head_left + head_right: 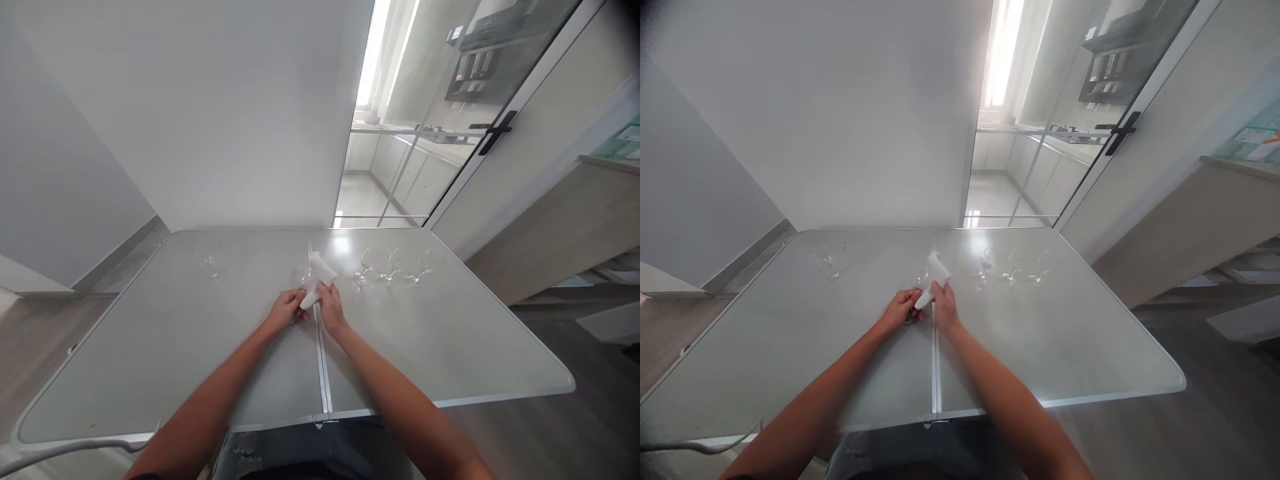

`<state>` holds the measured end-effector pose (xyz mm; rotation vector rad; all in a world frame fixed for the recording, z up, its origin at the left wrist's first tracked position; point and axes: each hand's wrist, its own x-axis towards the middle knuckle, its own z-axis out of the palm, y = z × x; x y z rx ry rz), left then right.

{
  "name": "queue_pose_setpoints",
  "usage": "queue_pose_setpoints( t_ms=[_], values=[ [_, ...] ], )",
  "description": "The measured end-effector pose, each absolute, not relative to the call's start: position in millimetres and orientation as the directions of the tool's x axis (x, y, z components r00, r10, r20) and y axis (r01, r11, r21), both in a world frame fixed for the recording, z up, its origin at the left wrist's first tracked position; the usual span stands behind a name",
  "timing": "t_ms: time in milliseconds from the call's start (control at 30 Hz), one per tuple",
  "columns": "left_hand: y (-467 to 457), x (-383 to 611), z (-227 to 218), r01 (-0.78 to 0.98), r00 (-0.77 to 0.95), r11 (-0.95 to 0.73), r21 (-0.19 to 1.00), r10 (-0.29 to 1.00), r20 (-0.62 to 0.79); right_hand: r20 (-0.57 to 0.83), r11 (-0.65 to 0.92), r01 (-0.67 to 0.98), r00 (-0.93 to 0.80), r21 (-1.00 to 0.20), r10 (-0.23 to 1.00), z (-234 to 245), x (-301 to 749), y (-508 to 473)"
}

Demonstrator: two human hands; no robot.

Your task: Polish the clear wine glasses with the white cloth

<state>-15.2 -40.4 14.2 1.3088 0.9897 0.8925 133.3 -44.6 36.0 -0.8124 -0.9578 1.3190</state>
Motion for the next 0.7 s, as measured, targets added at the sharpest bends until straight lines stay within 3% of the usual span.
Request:
queue_pose_setpoints(
  t_ms=[33, 67, 100, 167, 233, 333, 400, 467, 567, 700],
  values=[
    [-40.9, -16.2, 13.5, 0.067, 0.32, 0.046, 0.997, 0.945, -0.065, 0.26, 0.246, -0.206, -0.044, -0.947, 0.965, 37.8, 136.0, -45.8],
    [-41.4, -18.0, 13.0, 0.123, 0.297, 0.008, 0.992, 0.954, -0.044, 0.4, 0.405, 0.005, -0.139, -0.914, 0.906, 40.2, 139.4, -46.5],
    [-41.7, -20.4, 12.7, 0.204, 0.275, -0.045, 0.978, 0.961, -0.013, 0.494, 0.545, 0.179, -0.263, -0.819, 0.829, 43.1, 143.2, -46.3],
    [-41.9, -25.8, 13.2, 0.435, 0.249, -0.167, 0.885, 0.967, 0.06, 0.549, 0.72, 0.355, -0.474, -0.596, 0.688, 48.0, 150.0, -43.5],
    [-41.7, -30.4, 14.7, 0.658, 0.264, -0.268, 0.704, 0.957, 0.117, 0.532, 0.774, 0.418, -0.565, -0.475, 0.631, 49.5, 154.1, -38.5],
    [-41.0, -34.1, 17.2, 0.795, 0.369, -0.403, 0.454, 0.915, 0.165, 0.479, 0.665, 0.512, -0.462, -0.544, 0.747, 45.8, 156.2, -31.3],
    [-40.2, -36.1, 17.8, 0.807, 0.434, -0.471, 0.355, 0.882, 0.184, 0.445, 0.572, 0.499, -0.361, -0.651, 0.82, 43.0, 158.0, -28.7],
    [-39.1, -38.9, 17.3, 0.805, 0.462, -0.504, 0.312, 0.863, 0.204, 0.457, 0.6, 0.368, -0.408, -0.71, 0.791, 42.3, 162.1, -27.6],
    [-37.6, -43.0, 15.2, 0.786, 0.48, -0.533, 0.313, 0.846, 0.233, 0.502, 0.629, 0.14, -0.483, -0.764, 0.717, 44.6, 170.4, -27.0],
    [-38.7, -42.2, 14.0, 0.785, 0.491, -0.542, 0.301, 0.84, 0.232, 0.499, 0.568, 0.054, -0.415, -0.821, 0.761, 48.2, 176.8, -28.5]
  ],
)
